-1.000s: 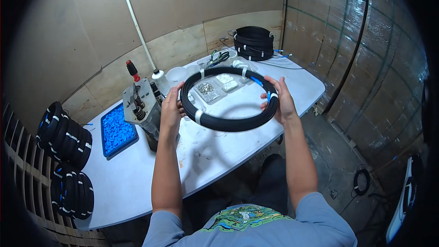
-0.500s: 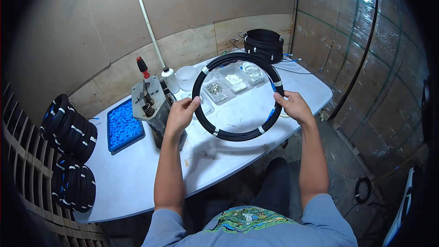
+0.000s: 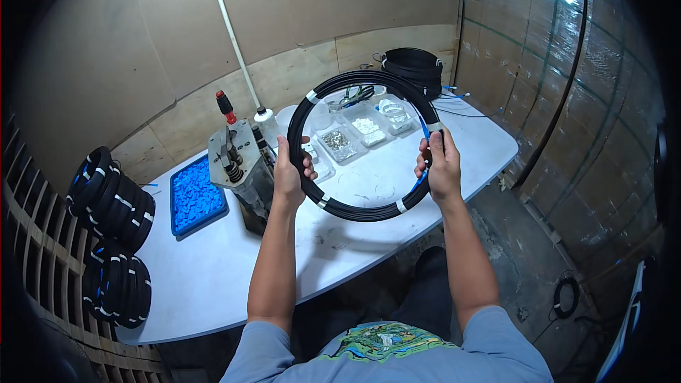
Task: The recorder is seen inspecting and adjusting a large coil of thick black cable, checking its circumference and the placement of white tape markers.
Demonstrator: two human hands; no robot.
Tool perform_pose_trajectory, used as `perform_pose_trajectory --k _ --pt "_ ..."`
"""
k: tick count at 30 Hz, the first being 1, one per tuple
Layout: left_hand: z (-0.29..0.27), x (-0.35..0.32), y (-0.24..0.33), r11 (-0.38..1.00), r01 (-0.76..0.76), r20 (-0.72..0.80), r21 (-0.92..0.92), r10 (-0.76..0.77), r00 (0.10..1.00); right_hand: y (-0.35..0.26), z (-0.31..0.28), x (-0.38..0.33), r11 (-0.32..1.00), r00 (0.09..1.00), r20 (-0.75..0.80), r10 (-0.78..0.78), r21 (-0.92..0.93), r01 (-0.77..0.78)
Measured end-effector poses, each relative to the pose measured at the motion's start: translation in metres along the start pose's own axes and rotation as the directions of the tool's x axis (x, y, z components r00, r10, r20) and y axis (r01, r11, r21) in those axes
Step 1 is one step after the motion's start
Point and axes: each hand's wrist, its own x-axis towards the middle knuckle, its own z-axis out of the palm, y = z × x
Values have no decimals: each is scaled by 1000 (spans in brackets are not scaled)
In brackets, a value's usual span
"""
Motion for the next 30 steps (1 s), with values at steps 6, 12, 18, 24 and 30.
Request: perform_pose_trajectory --k 6,12,18,24,30 --pt "17 -18 22 1000 12 -1 22 -12 1000 18 -10 18 949 967 -19 255 197 -247" --pt "15 -17 23 998 64 -28 23 -63 998 15 -6 16 909 923 -51 382 199 -365" --pt "0 -9 -12 993 44 -11 -109 -45 999 -12 -2 15 983 983 -30 182 22 -182" --pt "-4 -11 -32 976 -32 1 -216 33 999 -20 2 11 998 1000 11 9 -65 -8" --pt "11 -19 -18 974 -195 8 -117 197 980 -1 -14 13 1000 1000 -14 -6 5 6"
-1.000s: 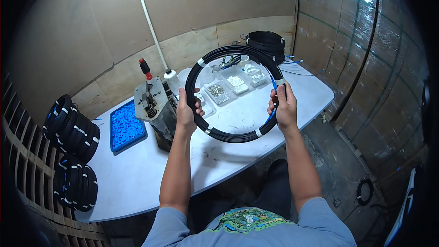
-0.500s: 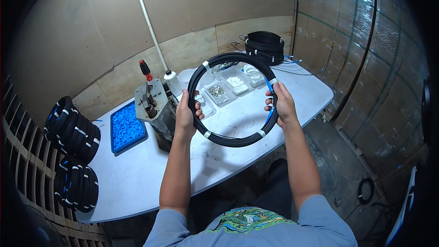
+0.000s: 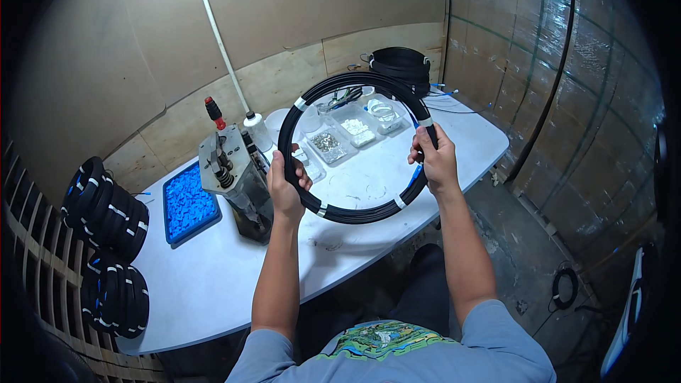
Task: The recorder is seen inspecting and adjusting a large coil of thick black cable, checking its circumference and the placement of white tape markers.
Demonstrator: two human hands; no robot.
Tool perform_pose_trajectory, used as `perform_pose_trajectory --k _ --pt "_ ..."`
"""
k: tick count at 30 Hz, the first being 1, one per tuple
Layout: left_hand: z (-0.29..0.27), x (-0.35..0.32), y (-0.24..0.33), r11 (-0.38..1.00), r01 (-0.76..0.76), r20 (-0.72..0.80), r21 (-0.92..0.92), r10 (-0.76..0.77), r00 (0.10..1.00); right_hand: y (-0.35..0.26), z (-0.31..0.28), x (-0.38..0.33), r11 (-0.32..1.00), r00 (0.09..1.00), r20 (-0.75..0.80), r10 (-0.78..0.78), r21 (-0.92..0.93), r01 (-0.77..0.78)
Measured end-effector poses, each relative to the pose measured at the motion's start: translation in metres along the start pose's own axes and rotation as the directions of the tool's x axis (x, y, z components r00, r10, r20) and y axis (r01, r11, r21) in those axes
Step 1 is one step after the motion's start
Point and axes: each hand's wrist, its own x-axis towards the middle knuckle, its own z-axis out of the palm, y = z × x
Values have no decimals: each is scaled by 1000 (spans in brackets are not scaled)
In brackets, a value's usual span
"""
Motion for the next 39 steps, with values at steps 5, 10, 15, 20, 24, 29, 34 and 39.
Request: perform_pose_trajectory --k 5,10,15,20,24,29,34,39 --pt "9 -3 12 996 -32 9 81 31 999 19 -5 1 995 999 -25 24 97 -22" --pt "8 -6 14 980 -82 4 179 82 997 12 -9 3 996 998 47 50 76 -54" --pt "1 1 21 962 -134 138 239 103 985 -19 -27 15 998 975 219 29 -64 -15" --pt "20 1 42 900 -137 345 414 -15 939 -59 -20 20 953 920 386 65 -298 57" --pt "41 -5 42 698 -195 321 689 -53 946 -82 -1 23 870 850 506 148 -476 132" --pt "33 -5 32 712 -71 147 698 -46 988 -80 7 27 828 786 617 24 -453 331" --pt "18 2 27 834 -78 120 546 15 993 -47 -25 18 925 886 460 -51 -314 216" --pt "7 6 28 975 29 22 221 -34 999 6 -22 -16 999 974 224 39 24 -45"
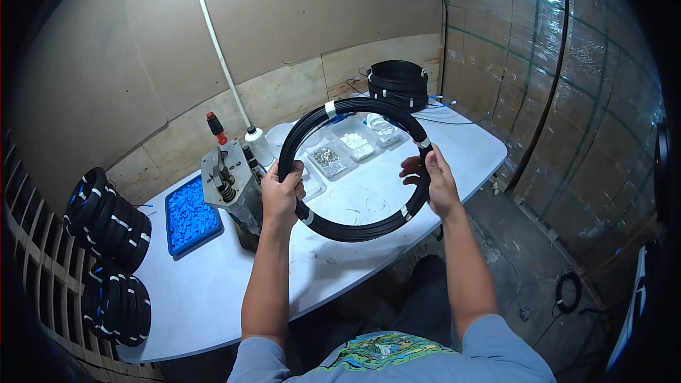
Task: The recorder is seen inspecting and adjusting a large coil of thick black cable, checking its circumference and the placement of white tape markers.
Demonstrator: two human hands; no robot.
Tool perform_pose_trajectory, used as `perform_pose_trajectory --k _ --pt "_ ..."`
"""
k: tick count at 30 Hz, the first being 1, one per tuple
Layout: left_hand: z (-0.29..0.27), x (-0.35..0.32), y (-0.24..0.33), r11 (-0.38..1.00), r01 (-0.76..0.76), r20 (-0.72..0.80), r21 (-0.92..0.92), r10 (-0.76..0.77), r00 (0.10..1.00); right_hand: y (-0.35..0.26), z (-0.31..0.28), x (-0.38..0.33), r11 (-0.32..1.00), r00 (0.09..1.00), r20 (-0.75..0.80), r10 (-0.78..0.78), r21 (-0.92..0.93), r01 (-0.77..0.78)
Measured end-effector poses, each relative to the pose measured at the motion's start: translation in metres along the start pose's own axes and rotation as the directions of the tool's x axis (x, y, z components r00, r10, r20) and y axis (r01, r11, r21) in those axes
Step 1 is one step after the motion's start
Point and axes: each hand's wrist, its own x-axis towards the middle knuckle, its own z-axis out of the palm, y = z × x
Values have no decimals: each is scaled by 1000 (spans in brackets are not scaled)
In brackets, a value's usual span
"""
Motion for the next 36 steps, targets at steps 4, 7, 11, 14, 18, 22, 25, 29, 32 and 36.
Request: perform_pose_trajectory --k 4,7,11,14,18,22,25,29,32,36 --pt "-6 -1 -7 997 53 -22 -50 -54 998 -6 10 -7 999 998 -47 -43 2 43" --pt "-3 -2 -7 995 87 -35 -53 -89 995 -12 12 -5 999 995 -96 -29 32 32" --pt "-2 -2 -10 993 40 -20 -113 -43 999 -18 10 1 988 978 -159 -133 -98 118" --pt "1 -4 -11 982 3 -51 -189 -13 999 -20 20 -5 960 961 -162 -224 -204 189" --pt "8 -4 -10 976 3 -89 -218 -23 996 -17 40 -13 981 951 -253 -176 -129 147" --pt "11 -5 -14 983 35 -113 -178 -56 992 -8 36 -8 991 939 -314 -137 -58 124" --pt "14 -11 -15 992 25 -129 -126 -41 991 4 26 -4 997 940 -340 -31 60 55" --pt "25 -14 -8 1000 13 -138 -4 -14 990 28 13 0 972 942 -323 92 235 -15" --pt "22 -9 -12 999 36 -144 19 -33 989 30 14 0 968 936 -332 118 249 -33" --pt "17 -5 -22 995 95 -181 -18 -96 979 13 20 -2 982 937 -328 120 180 -63"
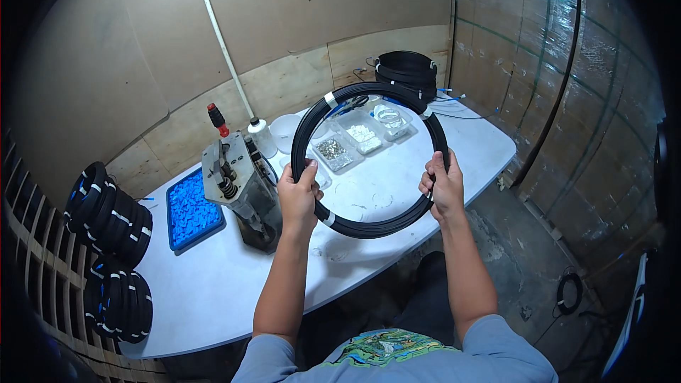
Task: The recorder is seen inspecting and adjusting a large coil of thick black cable, checking its circumference and the placement of white tape markers.
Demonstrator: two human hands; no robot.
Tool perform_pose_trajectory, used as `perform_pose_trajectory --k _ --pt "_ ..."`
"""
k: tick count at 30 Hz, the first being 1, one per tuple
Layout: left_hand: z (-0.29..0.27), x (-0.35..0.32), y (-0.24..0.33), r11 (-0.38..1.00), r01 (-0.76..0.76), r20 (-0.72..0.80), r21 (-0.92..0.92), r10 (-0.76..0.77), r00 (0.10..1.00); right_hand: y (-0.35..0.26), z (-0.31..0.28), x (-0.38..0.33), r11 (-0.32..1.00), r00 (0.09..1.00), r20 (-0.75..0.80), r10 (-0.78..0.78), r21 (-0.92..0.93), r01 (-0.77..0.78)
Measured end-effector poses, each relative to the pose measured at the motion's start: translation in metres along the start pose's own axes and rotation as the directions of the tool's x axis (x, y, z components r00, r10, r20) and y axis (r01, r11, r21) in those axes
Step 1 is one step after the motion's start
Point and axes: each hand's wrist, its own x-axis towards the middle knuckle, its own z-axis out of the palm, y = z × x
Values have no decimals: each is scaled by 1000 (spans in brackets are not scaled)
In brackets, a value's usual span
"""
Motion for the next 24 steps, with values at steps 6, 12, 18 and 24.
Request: perform_pose_trajectory --k 6,12,18,24 --pt "2 -2 -8 1000 -3 1 6 3 1000 -3 -7 6 999 998 51 -37 -17 38" --pt "2 -5 -1 997 -76 139 26 72 988 -13 -20 13 999 993 109 -41 26 38" --pt "0 11 24 962 -247 257 113 212 943 -38 -18 11 991 961 272 -50 -108 83" --pt "-1 8 25 980 -150 308 128 105 945 -46 -11 9 978 965 260 -26 -191 78"
